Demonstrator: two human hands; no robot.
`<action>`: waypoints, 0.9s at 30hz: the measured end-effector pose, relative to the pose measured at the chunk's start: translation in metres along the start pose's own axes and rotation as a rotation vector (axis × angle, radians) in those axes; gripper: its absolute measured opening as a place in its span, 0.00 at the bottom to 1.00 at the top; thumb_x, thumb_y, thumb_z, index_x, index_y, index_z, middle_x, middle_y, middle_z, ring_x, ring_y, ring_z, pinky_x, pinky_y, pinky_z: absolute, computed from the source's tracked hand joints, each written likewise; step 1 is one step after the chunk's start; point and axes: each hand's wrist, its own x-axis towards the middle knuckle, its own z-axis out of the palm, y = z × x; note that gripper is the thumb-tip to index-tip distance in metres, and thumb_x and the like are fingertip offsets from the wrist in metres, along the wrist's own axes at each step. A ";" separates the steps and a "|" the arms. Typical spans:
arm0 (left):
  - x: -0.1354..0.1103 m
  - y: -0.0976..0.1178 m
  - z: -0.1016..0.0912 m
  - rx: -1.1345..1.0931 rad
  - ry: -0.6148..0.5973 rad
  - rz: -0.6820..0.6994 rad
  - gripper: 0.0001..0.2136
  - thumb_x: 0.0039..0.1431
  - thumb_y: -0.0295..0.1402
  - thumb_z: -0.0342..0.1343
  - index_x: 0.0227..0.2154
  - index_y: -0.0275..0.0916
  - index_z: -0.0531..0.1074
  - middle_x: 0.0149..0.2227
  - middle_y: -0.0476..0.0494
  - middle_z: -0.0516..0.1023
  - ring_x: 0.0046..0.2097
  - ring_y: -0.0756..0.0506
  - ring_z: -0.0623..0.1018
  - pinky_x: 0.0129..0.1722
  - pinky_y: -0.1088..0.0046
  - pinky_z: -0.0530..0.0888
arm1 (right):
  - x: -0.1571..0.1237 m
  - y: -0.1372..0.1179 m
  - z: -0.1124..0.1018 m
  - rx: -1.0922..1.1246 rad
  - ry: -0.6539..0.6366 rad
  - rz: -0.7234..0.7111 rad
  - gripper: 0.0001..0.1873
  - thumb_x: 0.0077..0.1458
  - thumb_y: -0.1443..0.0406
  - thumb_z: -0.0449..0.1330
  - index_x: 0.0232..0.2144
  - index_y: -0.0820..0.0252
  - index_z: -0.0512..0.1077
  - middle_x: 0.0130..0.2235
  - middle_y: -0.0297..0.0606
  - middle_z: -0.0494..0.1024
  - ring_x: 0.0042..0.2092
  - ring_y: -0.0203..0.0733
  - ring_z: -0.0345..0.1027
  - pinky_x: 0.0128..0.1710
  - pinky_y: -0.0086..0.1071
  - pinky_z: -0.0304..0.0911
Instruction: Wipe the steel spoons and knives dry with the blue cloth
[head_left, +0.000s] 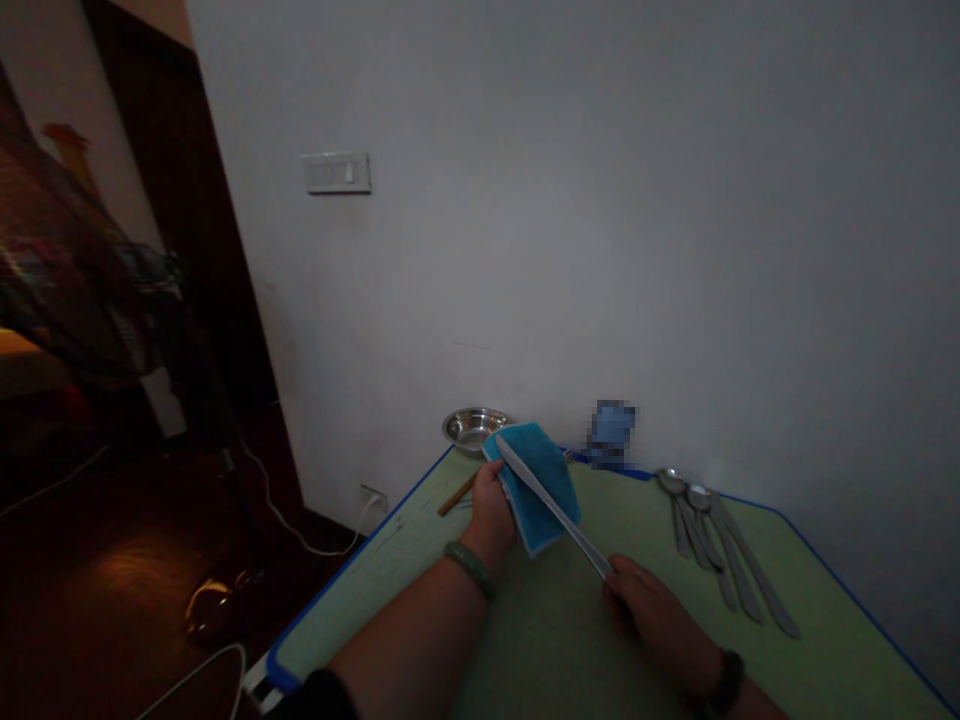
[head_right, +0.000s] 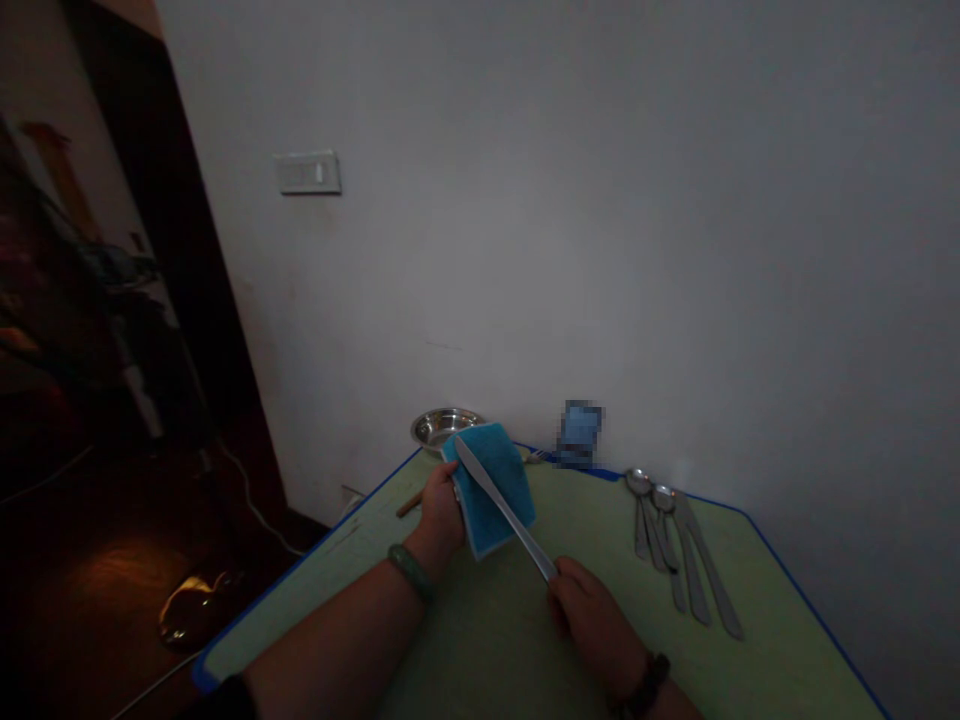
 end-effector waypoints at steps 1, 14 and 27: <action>0.000 0.000 0.000 -0.001 -0.005 -0.004 0.20 0.46 0.40 0.46 0.36 0.29 0.70 0.30 0.35 0.77 0.37 0.34 0.75 0.46 0.51 0.62 | 0.000 -0.001 0.000 -0.004 0.001 -0.007 0.13 0.53 0.63 0.42 0.19 0.58 0.57 0.20 0.29 0.60 0.24 0.33 0.55 0.28 0.28 0.53; 0.001 -0.001 -0.002 -0.036 -0.074 -0.027 0.22 0.46 0.40 0.48 0.39 0.28 0.69 0.33 0.34 0.76 0.40 0.33 0.74 0.47 0.52 0.61 | 0.000 0.000 0.000 -0.027 0.011 -0.013 0.14 0.53 0.62 0.42 0.18 0.58 0.57 0.20 0.29 0.60 0.24 0.34 0.55 0.27 0.29 0.53; 0.000 -0.001 -0.001 -0.033 -0.050 -0.021 0.21 0.46 0.39 0.47 0.38 0.28 0.70 0.31 0.34 0.77 0.38 0.34 0.75 0.46 0.52 0.62 | 0.000 -0.004 0.001 0.006 0.000 0.036 0.13 0.51 0.60 0.43 0.19 0.58 0.57 0.20 0.28 0.60 0.24 0.33 0.55 0.26 0.28 0.53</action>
